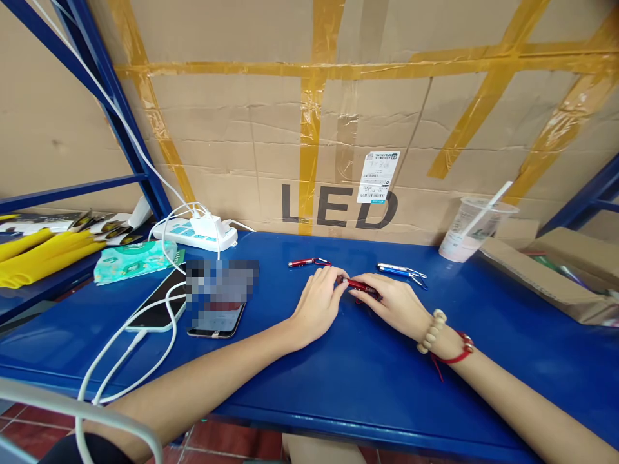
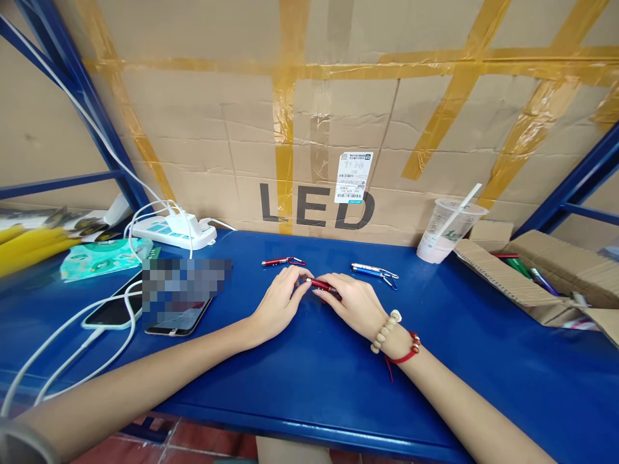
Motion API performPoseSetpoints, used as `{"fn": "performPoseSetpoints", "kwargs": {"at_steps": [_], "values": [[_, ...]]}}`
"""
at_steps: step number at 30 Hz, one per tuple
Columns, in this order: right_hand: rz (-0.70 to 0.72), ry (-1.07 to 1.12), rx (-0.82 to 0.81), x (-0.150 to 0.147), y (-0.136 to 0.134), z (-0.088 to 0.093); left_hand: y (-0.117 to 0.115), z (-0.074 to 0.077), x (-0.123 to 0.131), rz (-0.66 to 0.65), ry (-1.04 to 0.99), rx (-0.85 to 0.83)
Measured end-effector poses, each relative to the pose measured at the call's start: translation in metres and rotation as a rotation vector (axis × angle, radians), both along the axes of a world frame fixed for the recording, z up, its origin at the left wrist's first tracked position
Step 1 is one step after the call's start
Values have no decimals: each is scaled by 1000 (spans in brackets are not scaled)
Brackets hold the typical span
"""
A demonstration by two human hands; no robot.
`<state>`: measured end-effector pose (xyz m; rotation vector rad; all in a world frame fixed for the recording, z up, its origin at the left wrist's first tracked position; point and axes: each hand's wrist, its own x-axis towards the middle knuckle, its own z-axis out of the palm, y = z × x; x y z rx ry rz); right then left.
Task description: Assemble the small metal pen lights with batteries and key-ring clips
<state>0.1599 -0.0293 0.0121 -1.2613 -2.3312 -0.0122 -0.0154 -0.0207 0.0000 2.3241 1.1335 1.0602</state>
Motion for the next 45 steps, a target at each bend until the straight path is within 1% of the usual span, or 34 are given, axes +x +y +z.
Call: {"fn": "performPoseSetpoints", "kwargs": {"at_steps": [5, 13, 18, 26, 33, 40, 45], "values": [[-18, -12, 1, 0, 0, 2, -2, 1, 0, 22, -17, -10], [-21, -39, -31, 0, -1, 3, -3, 2, 0, 11, -58, -11], [-24, -43, -77, 0, -2, 4, -3, 2, 0, 14, -55, -8], [-40, -38, -87, 0, -3, 4, -3, 2, -1, 9, -51, -5], [-12, -11, -67, 0, -3, 4, -3, 1, 0, 8, -51, -4], [47, 60, -25, -2, -3, 3, -4, 2, 0, 8, -62, -15], [22, 54, 1, -3, -5, 5, -4, 2, 0, 0, -63, -27]]}}
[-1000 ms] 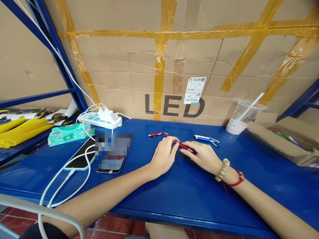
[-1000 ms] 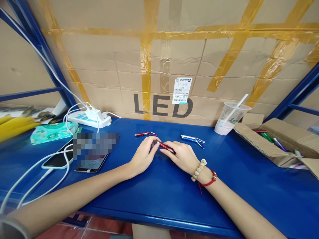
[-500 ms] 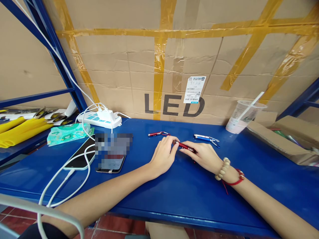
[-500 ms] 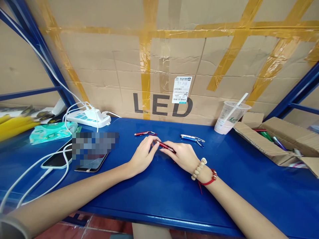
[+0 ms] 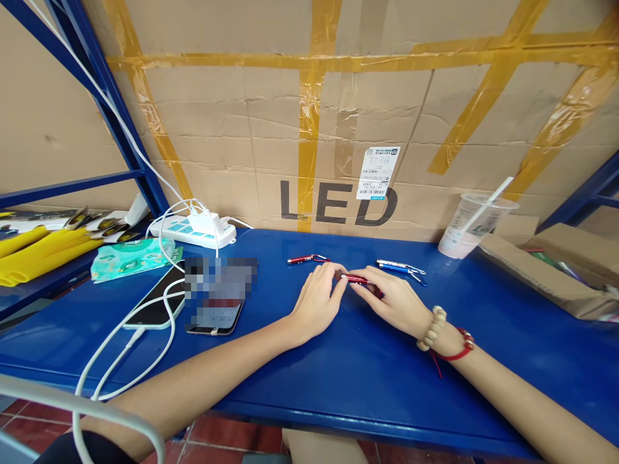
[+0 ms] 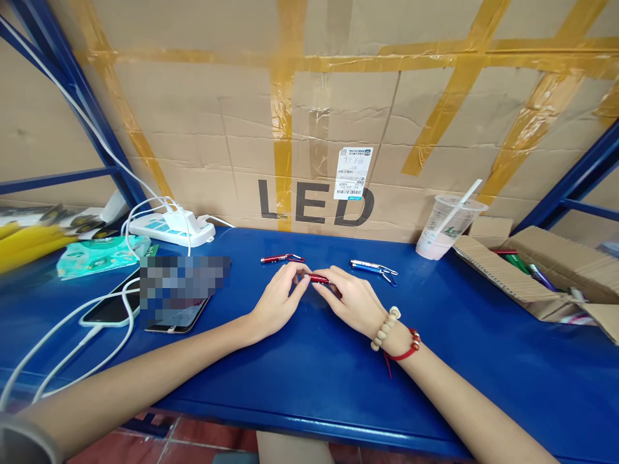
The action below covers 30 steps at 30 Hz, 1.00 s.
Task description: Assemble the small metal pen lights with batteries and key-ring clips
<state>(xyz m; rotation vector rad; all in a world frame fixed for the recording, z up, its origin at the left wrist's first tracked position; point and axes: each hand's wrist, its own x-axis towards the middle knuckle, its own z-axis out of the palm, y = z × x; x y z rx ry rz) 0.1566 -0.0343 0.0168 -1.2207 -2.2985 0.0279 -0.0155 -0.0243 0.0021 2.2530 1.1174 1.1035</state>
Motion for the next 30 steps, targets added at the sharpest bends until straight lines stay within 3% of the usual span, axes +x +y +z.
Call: {"fn": "performPoseSetpoints", "kwargs": {"at_steps": [9, 20, 30], "values": [[-29, -5, 46, 4, 1, 1, -1, 1, 1, 0, -63, -48], [-58, -8, 63, 6, 5, -2, 3, 2, 1, 66, -284, -249], [-55, -5, 24, 5, 3, -2, 6, -1, 1, 66, -342, -269]]}}
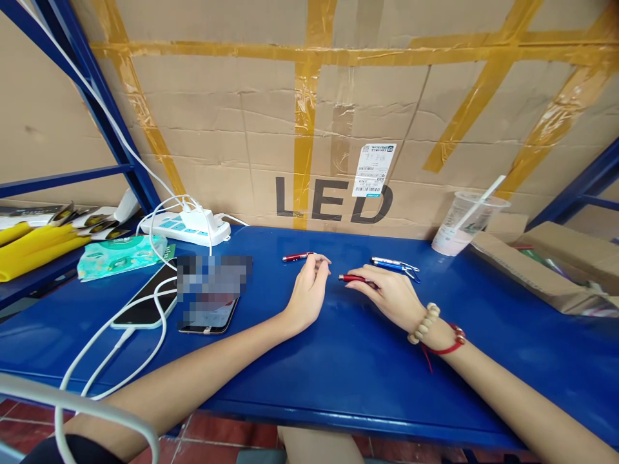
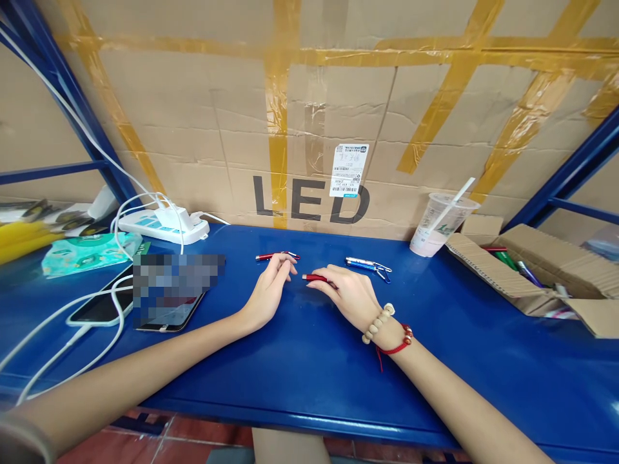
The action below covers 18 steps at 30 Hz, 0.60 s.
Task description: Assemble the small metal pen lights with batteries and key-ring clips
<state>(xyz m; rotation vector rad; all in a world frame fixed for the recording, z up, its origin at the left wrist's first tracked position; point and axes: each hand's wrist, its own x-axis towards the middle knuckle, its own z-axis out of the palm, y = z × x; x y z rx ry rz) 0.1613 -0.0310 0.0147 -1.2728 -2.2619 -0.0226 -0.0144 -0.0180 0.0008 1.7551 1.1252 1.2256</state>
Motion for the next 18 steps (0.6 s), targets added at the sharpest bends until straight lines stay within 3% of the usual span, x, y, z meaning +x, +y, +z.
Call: {"fn": "performPoseSetpoints", "kwargs": {"at_steps": [18], "values": [[-14, 8, -26, -3, -1, -1, -2, 3, 1, -9, 15, -14]]}}
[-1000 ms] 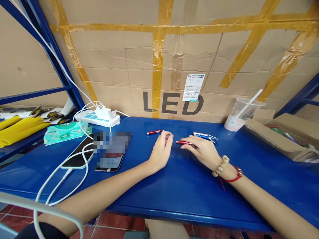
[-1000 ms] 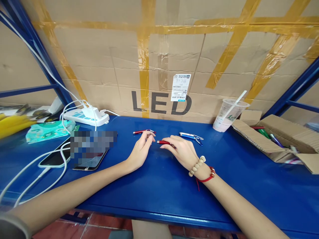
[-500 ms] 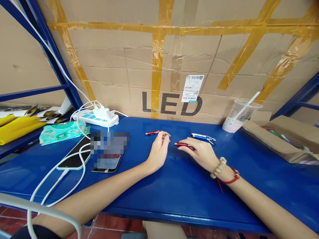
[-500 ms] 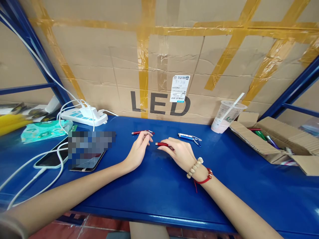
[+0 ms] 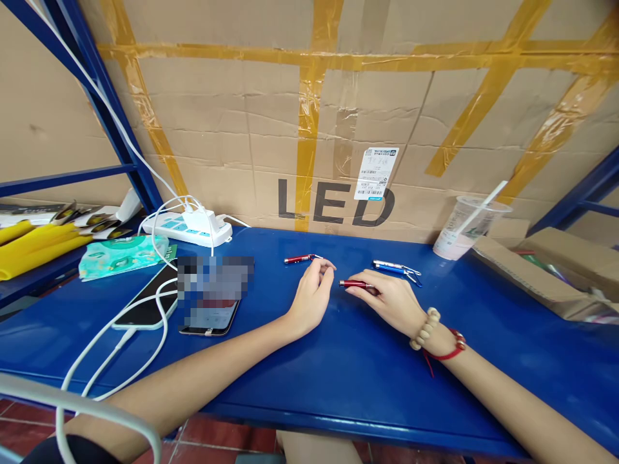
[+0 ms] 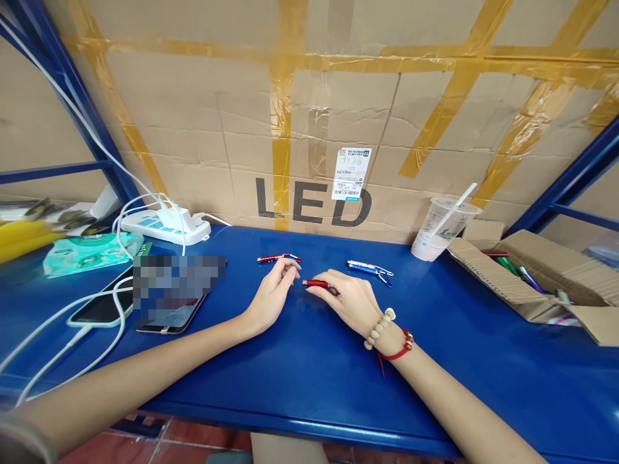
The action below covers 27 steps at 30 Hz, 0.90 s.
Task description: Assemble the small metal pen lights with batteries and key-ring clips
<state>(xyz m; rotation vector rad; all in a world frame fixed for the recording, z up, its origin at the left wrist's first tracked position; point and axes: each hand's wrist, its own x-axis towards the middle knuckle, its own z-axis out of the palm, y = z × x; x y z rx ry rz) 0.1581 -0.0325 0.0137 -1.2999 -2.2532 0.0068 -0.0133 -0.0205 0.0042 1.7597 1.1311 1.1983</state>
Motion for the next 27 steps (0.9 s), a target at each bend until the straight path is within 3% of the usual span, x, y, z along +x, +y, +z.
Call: {"fn": "performPoseSetpoints", "kwargs": {"at_steps": [15, 27], "values": [[-27, -43, 31, -3, -3, 1, -1, 1, 0, -11, -21, -20], [59, -74, 28, 1, 0, -3, 4, -6, 1, -9, 94, 74]]}}
